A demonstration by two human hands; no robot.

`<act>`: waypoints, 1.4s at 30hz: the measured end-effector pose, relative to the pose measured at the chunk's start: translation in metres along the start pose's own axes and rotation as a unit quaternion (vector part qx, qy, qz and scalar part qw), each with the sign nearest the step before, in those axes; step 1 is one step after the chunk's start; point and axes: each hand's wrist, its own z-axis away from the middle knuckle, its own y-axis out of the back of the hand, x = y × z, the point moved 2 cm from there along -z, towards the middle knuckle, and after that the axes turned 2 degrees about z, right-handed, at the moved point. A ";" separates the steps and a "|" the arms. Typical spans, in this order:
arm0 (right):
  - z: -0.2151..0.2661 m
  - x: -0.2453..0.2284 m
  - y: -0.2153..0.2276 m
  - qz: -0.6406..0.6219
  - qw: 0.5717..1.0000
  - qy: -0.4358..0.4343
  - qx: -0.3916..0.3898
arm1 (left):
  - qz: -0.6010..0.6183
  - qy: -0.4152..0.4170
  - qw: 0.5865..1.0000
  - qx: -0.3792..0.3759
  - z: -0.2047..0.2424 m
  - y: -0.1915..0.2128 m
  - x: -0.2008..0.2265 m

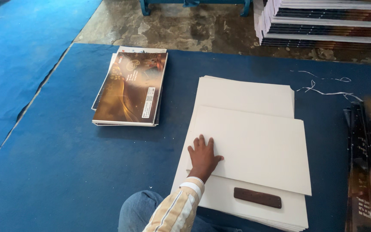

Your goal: The person wraps a book with a brown cover in a white sheet of paper. They place the book on the paper, fold the paper over the cover, and use a small wooden tool to press and smooth the fold. This process is repeated for multiple books.

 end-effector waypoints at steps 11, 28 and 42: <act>0.032 -0.048 -0.035 -0.044 0.992 0.052 0.105 | 0.000 -0.018 1.000 0.013 0.003 0.000 -0.003; 0.089 -0.130 0.034 -0.316 0.936 -0.111 -0.104 | 0.009 -0.018 0.999 -0.028 0.006 0.005 0.008; 0.042 -0.064 0.010 -0.450 0.888 -0.087 -0.047 | 0.161 -0.050 0.981 0.092 -0.027 -0.045 -0.003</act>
